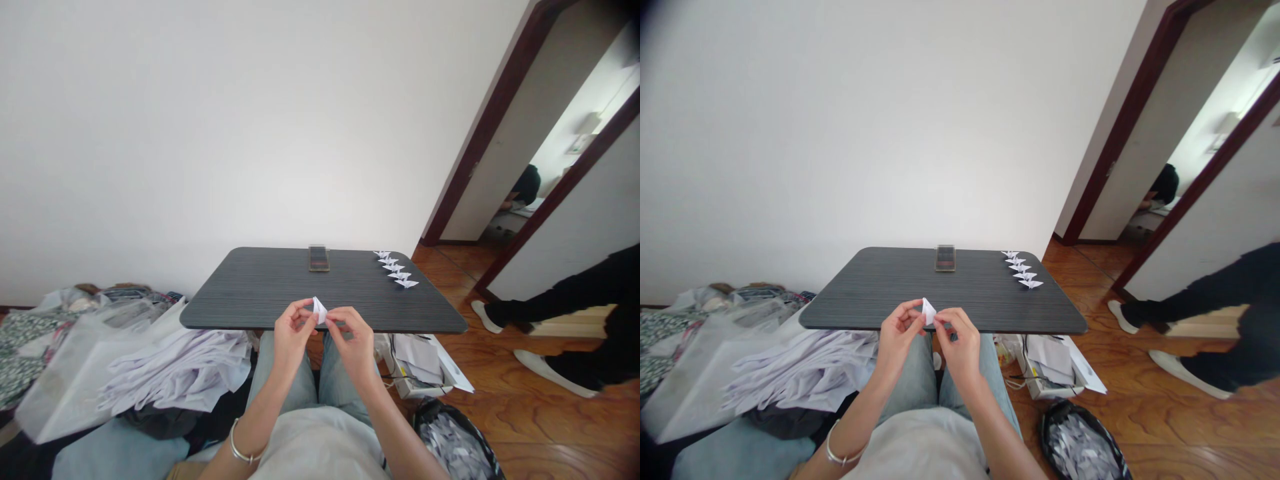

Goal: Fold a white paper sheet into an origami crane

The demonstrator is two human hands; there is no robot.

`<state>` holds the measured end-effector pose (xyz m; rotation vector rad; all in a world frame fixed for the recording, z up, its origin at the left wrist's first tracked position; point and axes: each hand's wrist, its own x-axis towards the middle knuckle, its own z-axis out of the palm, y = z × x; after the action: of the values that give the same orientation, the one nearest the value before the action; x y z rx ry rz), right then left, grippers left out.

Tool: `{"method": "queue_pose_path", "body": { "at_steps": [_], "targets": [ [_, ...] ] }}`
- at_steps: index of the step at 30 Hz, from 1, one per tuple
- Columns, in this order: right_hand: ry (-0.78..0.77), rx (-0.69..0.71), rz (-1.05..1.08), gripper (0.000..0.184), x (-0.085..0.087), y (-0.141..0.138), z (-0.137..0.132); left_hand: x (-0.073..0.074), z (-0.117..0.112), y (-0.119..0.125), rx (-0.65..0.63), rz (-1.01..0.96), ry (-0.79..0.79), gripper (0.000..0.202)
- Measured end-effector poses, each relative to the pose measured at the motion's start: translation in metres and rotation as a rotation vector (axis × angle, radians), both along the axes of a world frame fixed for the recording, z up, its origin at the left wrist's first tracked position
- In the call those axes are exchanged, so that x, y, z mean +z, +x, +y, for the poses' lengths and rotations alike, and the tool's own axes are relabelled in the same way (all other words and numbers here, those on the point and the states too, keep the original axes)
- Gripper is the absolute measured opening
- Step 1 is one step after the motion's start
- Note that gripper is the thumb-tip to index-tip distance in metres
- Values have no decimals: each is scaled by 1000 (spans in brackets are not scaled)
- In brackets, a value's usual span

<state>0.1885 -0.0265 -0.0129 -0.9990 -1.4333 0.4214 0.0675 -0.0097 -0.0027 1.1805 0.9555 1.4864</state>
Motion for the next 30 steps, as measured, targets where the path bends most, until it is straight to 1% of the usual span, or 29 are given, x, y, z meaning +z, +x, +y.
{"method": "queue_pose_path", "body": {
  "at_steps": [4,8,15,18,24,30],
  "targets": [
    [64,-46,-22,10,-1,-1,-1,0,-1,1,-19,-1,-16,25],
    [104,-53,-83,14,-2,0,-1,0,-2,3,-35,-13,-31,23],
    [89,-28,-96,14,-6,3,0,0,-3,1,-93,-36,-39,21],
    [80,-4,-70,14,-8,3,1,-1,-2,1,-80,-56,-47,20],
    [92,-8,-54,16,-10,4,2,-3,-2,3,-60,-43,-39,21],
    [103,-4,-50,16,-9,4,2,-4,-3,2,-72,-50,-38,24]
  ]
}}
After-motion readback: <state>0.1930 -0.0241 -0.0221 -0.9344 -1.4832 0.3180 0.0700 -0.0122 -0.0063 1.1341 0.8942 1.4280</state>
